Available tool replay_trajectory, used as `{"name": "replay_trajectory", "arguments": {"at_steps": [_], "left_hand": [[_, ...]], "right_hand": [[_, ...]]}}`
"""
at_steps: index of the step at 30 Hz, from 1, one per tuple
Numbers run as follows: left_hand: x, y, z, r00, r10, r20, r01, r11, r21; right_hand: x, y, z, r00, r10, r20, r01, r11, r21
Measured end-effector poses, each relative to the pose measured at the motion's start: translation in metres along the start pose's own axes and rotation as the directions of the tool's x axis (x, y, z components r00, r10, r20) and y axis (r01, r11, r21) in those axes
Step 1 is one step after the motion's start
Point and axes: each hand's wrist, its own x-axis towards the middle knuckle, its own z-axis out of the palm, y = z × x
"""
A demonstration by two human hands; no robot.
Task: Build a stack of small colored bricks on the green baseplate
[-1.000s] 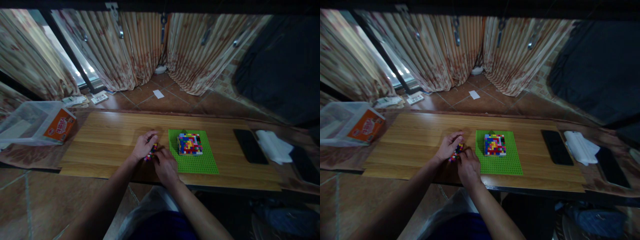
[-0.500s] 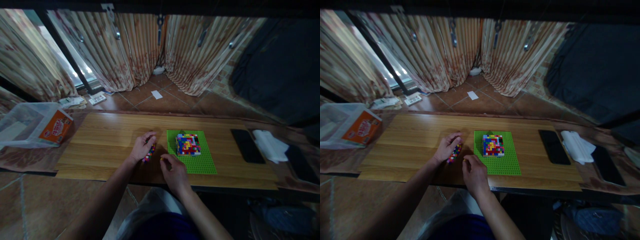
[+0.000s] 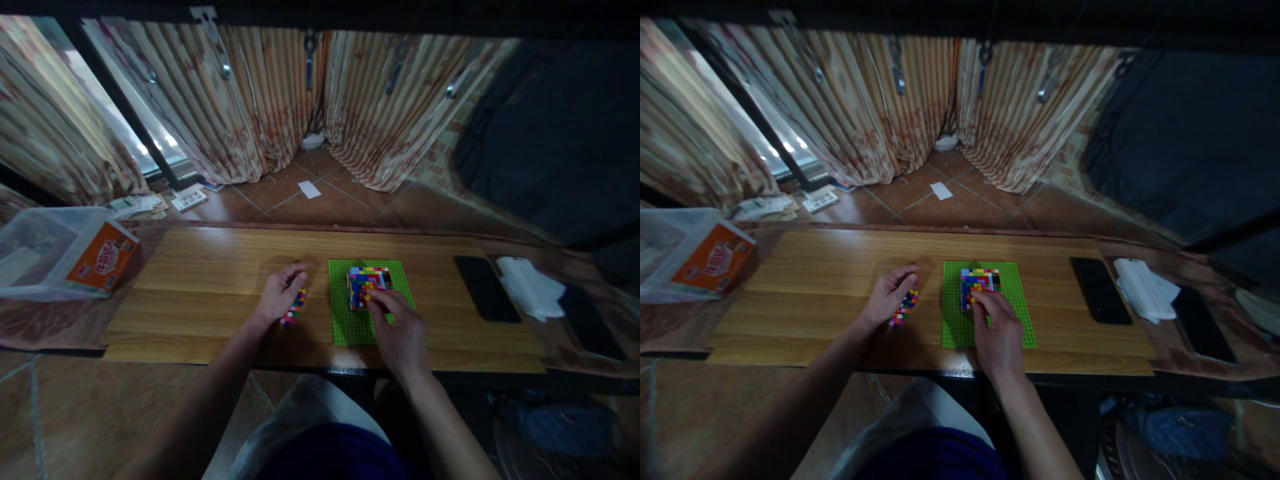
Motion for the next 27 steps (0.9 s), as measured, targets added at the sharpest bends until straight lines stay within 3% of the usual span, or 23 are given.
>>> {"name": "replay_trajectory", "arguments": {"at_steps": [10, 27], "left_hand": [[0.000, -0.001, 0.000, 1.000, -0.001, 0.021, 0.001, 1.000, -0.004], [0.001, 0.000, 0.000, 1.000, 0.009, 0.019, -0.009, 1.000, -0.011]], "right_hand": [[0.005, 0.007, 0.005, 0.995, -0.088, 0.051, 0.097, 0.974, -0.207], [0.008, 0.014, 0.003, 0.986, -0.141, 0.090, 0.158, 0.959, -0.236]]}}
